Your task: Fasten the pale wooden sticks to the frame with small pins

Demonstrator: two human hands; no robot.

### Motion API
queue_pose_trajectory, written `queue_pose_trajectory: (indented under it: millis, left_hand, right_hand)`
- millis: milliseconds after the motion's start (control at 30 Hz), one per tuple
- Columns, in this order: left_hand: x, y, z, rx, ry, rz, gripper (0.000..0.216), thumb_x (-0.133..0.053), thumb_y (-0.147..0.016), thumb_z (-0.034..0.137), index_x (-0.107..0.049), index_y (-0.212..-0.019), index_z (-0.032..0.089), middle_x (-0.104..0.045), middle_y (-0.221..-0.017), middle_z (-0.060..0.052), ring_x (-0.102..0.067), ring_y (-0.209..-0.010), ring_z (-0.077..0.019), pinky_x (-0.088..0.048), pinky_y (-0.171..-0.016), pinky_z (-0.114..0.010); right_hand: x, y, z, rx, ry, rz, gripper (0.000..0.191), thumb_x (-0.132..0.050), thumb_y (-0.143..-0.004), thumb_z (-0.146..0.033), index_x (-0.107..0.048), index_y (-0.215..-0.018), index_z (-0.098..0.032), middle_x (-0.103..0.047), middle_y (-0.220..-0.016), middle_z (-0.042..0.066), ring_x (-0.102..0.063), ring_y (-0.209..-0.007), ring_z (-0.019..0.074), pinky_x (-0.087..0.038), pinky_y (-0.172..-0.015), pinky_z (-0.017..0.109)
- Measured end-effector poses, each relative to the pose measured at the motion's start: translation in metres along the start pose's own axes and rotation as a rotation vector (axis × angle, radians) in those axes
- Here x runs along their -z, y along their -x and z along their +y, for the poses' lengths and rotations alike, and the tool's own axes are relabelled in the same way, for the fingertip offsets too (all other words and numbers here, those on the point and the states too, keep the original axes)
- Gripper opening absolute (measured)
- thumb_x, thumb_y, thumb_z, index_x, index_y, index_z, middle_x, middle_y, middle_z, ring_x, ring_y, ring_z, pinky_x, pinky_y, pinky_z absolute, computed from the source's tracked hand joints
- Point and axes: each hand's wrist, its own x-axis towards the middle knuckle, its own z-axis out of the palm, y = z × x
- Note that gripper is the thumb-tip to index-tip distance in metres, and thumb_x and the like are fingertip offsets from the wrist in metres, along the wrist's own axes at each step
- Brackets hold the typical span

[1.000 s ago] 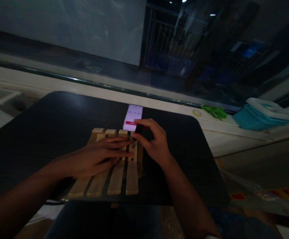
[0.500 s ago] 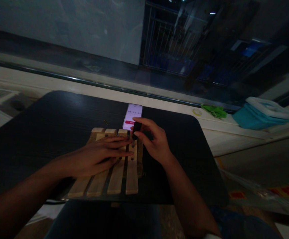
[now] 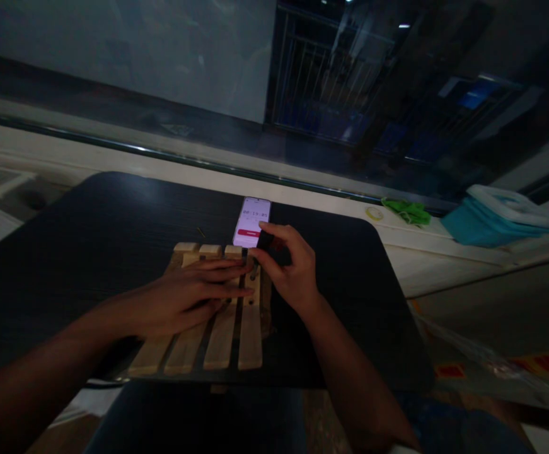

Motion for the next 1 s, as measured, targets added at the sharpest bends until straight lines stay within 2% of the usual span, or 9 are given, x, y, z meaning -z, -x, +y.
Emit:
queue_pose_trajectory:
  millis: [133, 233, 300, 367, 433, 600, 733, 1000]
  left_hand:
    - [0.0, 0.0, 0.0, 0.013, -0.006, -0.019, 0.047, -0.05, -0.086, 0.012, -0.057, -0.131, 0.025, -0.037, -0.15, -0.007, -0.031, -0.14, -0.0255, -0.027, -0.114, -0.045]
    - [0.0, -0.001, 0.001, 0.022, -0.013, -0.027, 0.046, -0.05, -0.087, 0.012, -0.056, -0.131, 0.025, -0.038, -0.149, -0.008, -0.032, -0.14, -0.026, -0.027, -0.114, -0.046]
    - [0.0, -0.001, 0.001, 0.021, -0.019, -0.024, 0.046, -0.05, -0.088, 0.013, -0.056, -0.132, 0.025, -0.039, -0.148, -0.007, -0.032, -0.139, -0.0257, -0.028, -0.114, -0.045]
    - [0.0, -0.001, 0.001, 0.012, -0.023, -0.02, 0.046, -0.049, -0.088, 0.013, -0.055, -0.132, 0.025, -0.039, -0.148, -0.007, -0.031, -0.14, -0.0246, -0.028, -0.114, -0.044]
    - [0.001, -0.001, 0.001, 0.003, -0.025, -0.016, 0.047, -0.048, -0.088, 0.013, -0.054, -0.133, 0.025, -0.039, -0.149, -0.007, -0.031, -0.14, -0.0239, -0.028, -0.114, -0.044]
    - [0.002, -0.001, 0.003, 0.015, -0.012, -0.028, 0.047, -0.049, -0.087, 0.012, -0.055, -0.132, 0.025, -0.039, -0.148, -0.008, -0.032, -0.14, -0.0252, -0.029, -0.114, -0.046]
    - [0.002, -0.001, 0.003, 0.035, -0.024, -0.04, 0.049, -0.049, -0.085, 0.011, -0.056, -0.131, 0.026, -0.038, -0.149, -0.007, -0.031, -0.14, -0.0259, -0.03, -0.113, -0.048]
    - [0.002, -0.001, 0.002, 0.026, -0.011, -0.028, 0.048, -0.049, -0.086, 0.012, -0.056, -0.131, 0.026, -0.036, -0.15, -0.006, -0.031, -0.14, -0.0251, -0.028, -0.114, -0.045]
  right_hand:
    - [0.001, 0.001, 0.0, -0.015, -0.068, -0.036, 0.043, -0.069, -0.078, -0.02, -0.057, -0.117, -0.034, -0.065, -0.1, 0.001, -0.062, -0.076, 0.0156, -0.053, -0.066, 0.034]
    - [0.007, 0.0, -0.002, -0.028, -0.167, -0.163, 0.04, -0.065, -0.081, -0.018, -0.058, -0.117, -0.035, -0.067, -0.1, 0.0, -0.063, -0.082, 0.016, -0.054, -0.073, 0.035]
    - [0.012, -0.002, -0.003, -0.061, -0.247, -0.254, 0.039, -0.06, -0.085, -0.018, -0.056, -0.12, -0.035, -0.066, -0.11, 0.001, -0.065, -0.091, 0.0171, -0.054, -0.08, 0.038]
    - [0.016, -0.003, -0.003, -0.117, -0.299, -0.304, 0.037, -0.056, -0.088, -0.019, -0.055, -0.121, -0.035, -0.066, -0.115, 0.002, -0.066, -0.097, 0.018, -0.054, -0.085, 0.041]
    - [0.018, -0.004, -0.002, -0.175, -0.325, -0.317, 0.036, -0.057, -0.087, -0.02, -0.056, -0.12, -0.037, -0.068, -0.111, 0.0, -0.067, -0.095, 0.0174, -0.054, -0.085, 0.04]
    - [0.015, -0.005, -0.001, -0.215, -0.343, -0.262, 0.044, -0.067, -0.081, -0.021, -0.056, -0.119, -0.039, -0.068, -0.098, -0.003, -0.067, -0.085, 0.0151, -0.054, -0.079, 0.036]
    - [0.01, -0.005, -0.002, -0.205, -0.248, -0.208, 0.036, -0.07, -0.078, -0.024, -0.061, -0.111, -0.034, -0.066, -0.093, -0.002, -0.064, -0.081, 0.0153, -0.053, -0.074, 0.035]
    - [0.006, -0.002, 0.001, -0.112, -0.144, -0.047, 0.036, -0.076, -0.071, -0.027, -0.06, -0.104, -0.03, -0.057, -0.084, -0.003, -0.059, -0.074, 0.0137, -0.053, -0.066, 0.031]
